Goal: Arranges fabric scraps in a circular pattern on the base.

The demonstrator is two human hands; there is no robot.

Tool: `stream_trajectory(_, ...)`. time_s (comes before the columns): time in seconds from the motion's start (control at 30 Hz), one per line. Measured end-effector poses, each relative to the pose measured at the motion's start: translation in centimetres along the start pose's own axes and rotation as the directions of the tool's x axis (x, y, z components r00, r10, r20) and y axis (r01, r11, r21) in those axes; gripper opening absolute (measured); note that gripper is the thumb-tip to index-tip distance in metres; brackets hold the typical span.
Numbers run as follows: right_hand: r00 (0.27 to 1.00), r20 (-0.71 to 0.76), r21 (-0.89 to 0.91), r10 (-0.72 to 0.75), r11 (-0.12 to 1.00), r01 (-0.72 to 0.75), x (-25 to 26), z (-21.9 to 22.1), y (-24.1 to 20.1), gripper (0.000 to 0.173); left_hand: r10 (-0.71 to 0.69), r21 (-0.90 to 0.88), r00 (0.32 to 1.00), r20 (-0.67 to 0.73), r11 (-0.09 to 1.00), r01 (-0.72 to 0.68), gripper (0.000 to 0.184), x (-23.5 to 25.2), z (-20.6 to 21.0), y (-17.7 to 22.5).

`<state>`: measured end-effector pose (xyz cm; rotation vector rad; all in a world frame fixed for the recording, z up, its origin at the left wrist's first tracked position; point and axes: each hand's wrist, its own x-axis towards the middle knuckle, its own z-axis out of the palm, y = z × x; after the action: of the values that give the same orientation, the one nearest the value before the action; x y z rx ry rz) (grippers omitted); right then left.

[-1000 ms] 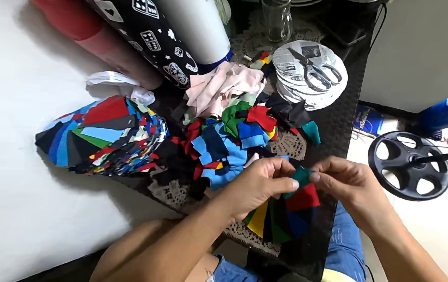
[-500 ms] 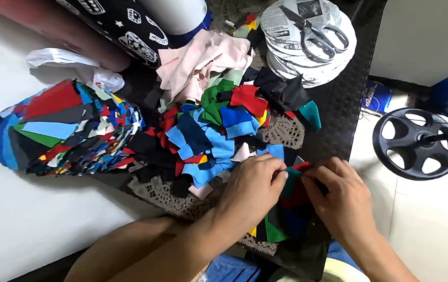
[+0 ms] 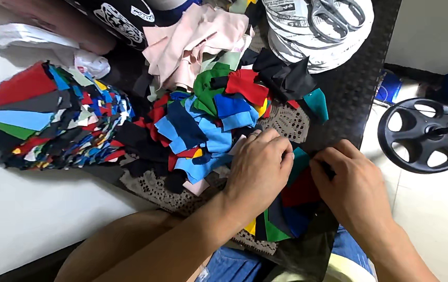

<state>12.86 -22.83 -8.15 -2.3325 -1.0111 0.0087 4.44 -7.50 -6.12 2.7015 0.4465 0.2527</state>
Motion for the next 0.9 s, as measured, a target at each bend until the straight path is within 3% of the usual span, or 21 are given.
stream_trajectory(0.4, 0.999, 0.037, -0.057, -0.026, 0.998, 0.028, 0.7, -0.4, -0.2, 0.014, -0.006, 0.009, 1.0, 0.027, 1.0, 0.006, 0.011, 0.9, -0.1, 0.2)
stream_trajectory(0.57, 0.997, 0.075, 0.105, 0.01, 0.994, -0.018, 0.4, -2.1, 1.3, 0.012, -0.026, 0.02, 0.998, 0.058, 0.999, 0.025, 0.013, 1.2, -0.3, 0.2)
stream_trajectory(0.73, 0.997, -0.031, 0.182, 0.069, 0.981, -0.062, -1.1, -3.0, 3.2, 0.018, -0.015, 0.042, 0.996, 0.089, 0.999, 0.011, 0.015, 1.4, -0.4, 0.2)
stream_trajectory(0.9, 0.987, -0.148, 0.13, -0.059, 0.988, 0.078, -1.3, -1.4, 2.5, 0.017, 0.008, 0.064, 0.997, 0.079, 0.998, -0.013, 0.014, 1.4, -0.4, 0.3)
